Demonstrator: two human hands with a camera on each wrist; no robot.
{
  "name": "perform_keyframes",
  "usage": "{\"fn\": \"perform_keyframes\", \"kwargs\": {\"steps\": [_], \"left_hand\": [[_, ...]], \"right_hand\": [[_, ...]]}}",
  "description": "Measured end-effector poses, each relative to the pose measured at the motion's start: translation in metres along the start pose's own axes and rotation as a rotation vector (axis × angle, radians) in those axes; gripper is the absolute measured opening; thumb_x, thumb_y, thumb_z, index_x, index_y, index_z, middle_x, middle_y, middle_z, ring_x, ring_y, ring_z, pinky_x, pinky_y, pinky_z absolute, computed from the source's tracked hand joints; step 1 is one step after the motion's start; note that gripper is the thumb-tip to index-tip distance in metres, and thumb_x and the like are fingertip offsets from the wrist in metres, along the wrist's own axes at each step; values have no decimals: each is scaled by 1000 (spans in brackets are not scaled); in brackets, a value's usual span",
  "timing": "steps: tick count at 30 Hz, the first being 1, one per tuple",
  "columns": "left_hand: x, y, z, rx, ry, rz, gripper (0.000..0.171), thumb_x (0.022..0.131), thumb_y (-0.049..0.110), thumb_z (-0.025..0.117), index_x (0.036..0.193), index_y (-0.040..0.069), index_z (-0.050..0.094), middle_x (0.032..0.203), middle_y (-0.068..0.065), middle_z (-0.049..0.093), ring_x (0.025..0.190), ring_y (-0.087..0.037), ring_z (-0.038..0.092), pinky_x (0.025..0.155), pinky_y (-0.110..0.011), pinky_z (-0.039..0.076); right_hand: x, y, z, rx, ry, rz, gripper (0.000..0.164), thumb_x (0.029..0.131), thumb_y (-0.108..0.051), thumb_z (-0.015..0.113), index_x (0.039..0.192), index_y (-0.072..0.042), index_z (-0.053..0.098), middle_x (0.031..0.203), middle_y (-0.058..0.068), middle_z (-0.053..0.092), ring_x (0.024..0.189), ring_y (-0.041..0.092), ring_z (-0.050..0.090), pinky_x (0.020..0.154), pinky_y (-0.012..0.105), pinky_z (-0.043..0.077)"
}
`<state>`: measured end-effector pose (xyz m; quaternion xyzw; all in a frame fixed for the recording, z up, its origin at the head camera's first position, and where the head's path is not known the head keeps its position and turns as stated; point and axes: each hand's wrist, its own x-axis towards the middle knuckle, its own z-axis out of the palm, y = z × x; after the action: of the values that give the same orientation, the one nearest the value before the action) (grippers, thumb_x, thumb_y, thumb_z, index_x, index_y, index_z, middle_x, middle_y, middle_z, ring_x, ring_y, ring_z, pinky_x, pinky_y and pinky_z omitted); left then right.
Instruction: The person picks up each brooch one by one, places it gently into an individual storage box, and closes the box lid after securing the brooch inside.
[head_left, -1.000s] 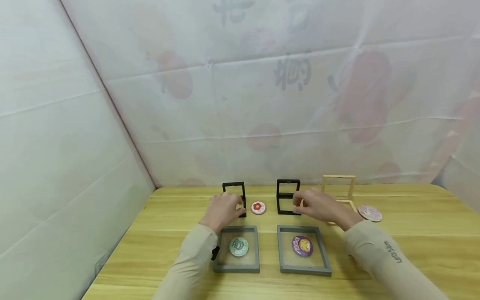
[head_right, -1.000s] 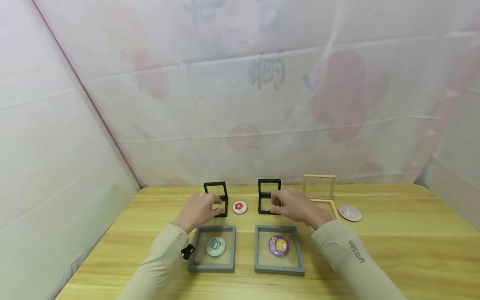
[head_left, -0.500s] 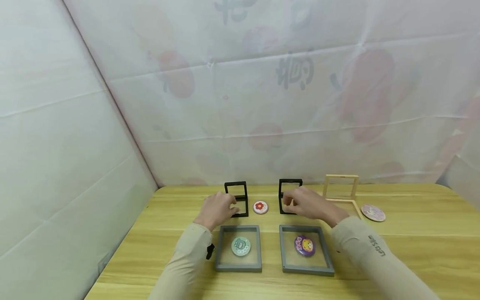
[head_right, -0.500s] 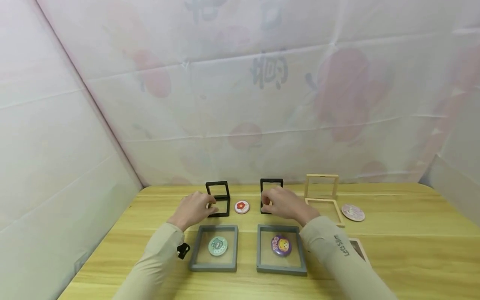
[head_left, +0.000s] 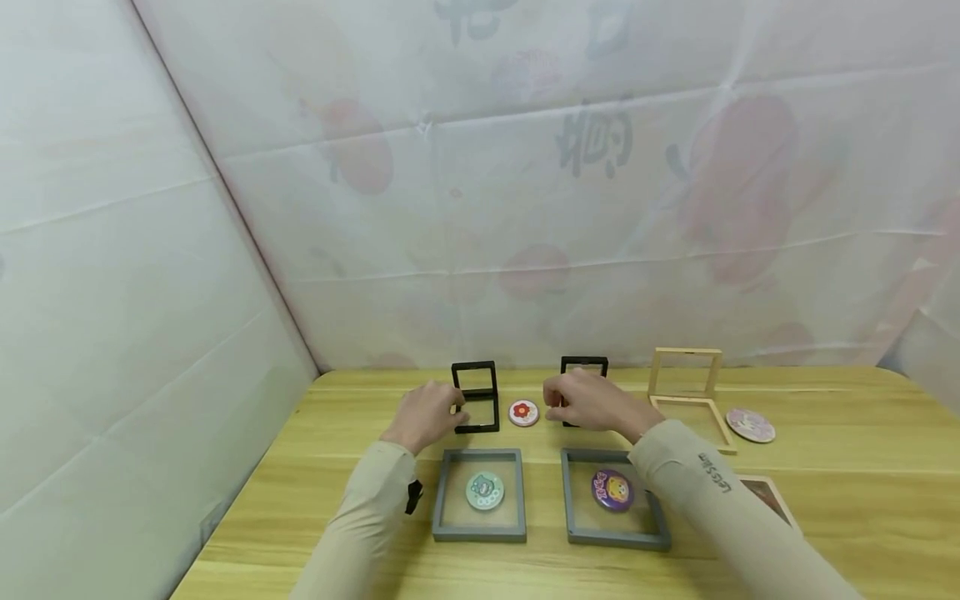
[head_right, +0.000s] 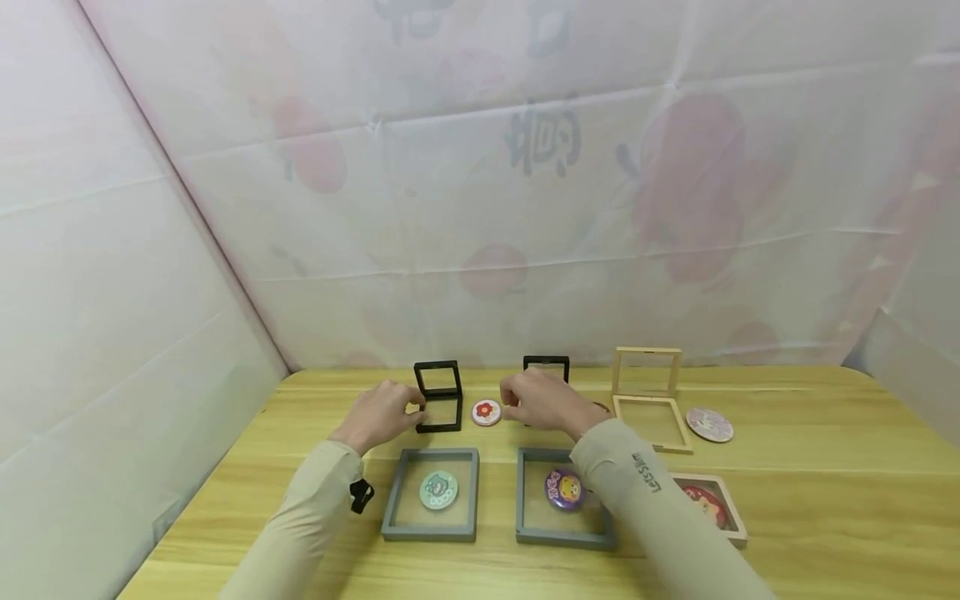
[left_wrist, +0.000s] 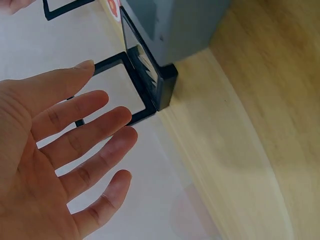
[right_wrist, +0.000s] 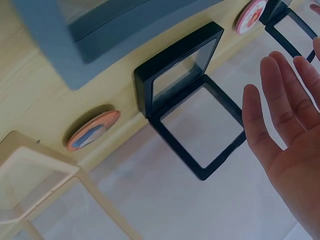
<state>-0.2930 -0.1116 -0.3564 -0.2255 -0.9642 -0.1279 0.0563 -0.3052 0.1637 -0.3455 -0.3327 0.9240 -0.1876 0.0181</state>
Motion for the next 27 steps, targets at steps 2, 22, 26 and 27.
{"fn": "perform_keyframes", "kwargs": {"steps": [2, 22, 26, 27], "left_hand": [[0, -2, 1, -3, -3, -6, 23, 90, 17, 79, 106, 0, 77, 101, -13, 75, 80, -25, 72, 72, -42, 59], [11, -14, 0, 9, -124, -14, 22, 90, 16, 79, 108, 3, 77, 110, -12, 74, 91, -27, 72, 82, -44, 58], [13, -15, 2, 7, -129, -20, 19, 89, 16, 80, 104, 5, 78, 107, -10, 75, 86, -25, 71, 79, -44, 59], [13, -15, 2, 7, -131, -24, 19, 89, 16, 80, 104, 5, 78, 107, -10, 75, 85, -25, 71, 79, -44, 59]], "right_hand": [[3, -1, 2, -9, 0, 6, 9, 96, -12, 72, 89, -12, 66, 83, -5, 61, 74, 11, 53, 67, 31, 48], [28, -9, 10, -63, -47, 21, 12, 94, -9, 73, 85, -10, 65, 85, -1, 64, 70, 12, 54, 67, 33, 50], [33, -13, 19, -28, -71, 37, 11, 95, -8, 72, 86, -9, 64, 84, -1, 61, 72, 13, 54, 68, 34, 50], [34, -14, 21, -31, -77, 33, 10, 95, -8, 72, 87, -9, 65, 83, -1, 61, 73, 13, 54, 67, 33, 50]]}}
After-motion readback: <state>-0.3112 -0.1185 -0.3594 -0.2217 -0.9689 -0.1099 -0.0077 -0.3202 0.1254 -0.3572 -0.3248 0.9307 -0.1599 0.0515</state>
